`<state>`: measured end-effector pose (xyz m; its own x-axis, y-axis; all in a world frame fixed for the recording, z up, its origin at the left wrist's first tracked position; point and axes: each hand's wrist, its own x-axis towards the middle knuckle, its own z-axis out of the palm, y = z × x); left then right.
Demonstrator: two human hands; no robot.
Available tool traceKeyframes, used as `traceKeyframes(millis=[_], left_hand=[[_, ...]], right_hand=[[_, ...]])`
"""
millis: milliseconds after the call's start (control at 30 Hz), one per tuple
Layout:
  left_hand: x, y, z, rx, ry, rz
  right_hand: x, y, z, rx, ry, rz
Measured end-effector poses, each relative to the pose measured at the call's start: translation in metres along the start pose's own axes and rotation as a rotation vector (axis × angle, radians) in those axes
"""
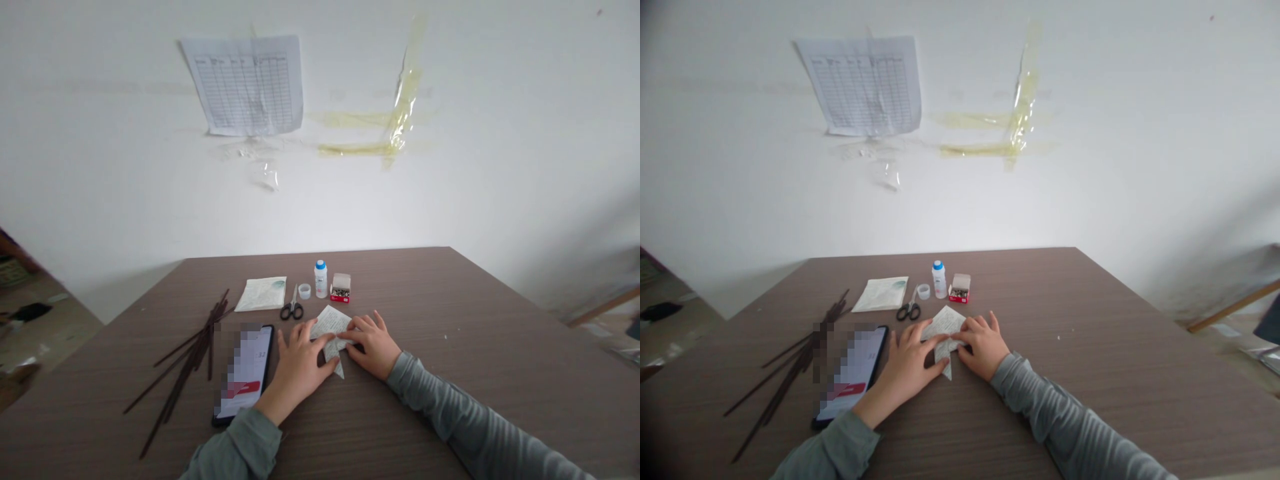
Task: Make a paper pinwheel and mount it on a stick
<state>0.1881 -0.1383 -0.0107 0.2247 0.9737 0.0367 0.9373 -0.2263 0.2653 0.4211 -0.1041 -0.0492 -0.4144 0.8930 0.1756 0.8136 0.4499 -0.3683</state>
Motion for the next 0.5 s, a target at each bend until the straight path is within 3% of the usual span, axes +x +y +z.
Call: traceKeyframes(millis=[233,500], left_hand=[[-0.001,0.005,-0.008,0.032,-0.049,0.001],[0.004,-0.005,0.008,0.016,0.015,0.024]], right_hand=[[-0.001,0.002,0.003,-0.012,0.014,-0.023],[0.001,0.016,0.010,0.066,0.055,-0.033]])
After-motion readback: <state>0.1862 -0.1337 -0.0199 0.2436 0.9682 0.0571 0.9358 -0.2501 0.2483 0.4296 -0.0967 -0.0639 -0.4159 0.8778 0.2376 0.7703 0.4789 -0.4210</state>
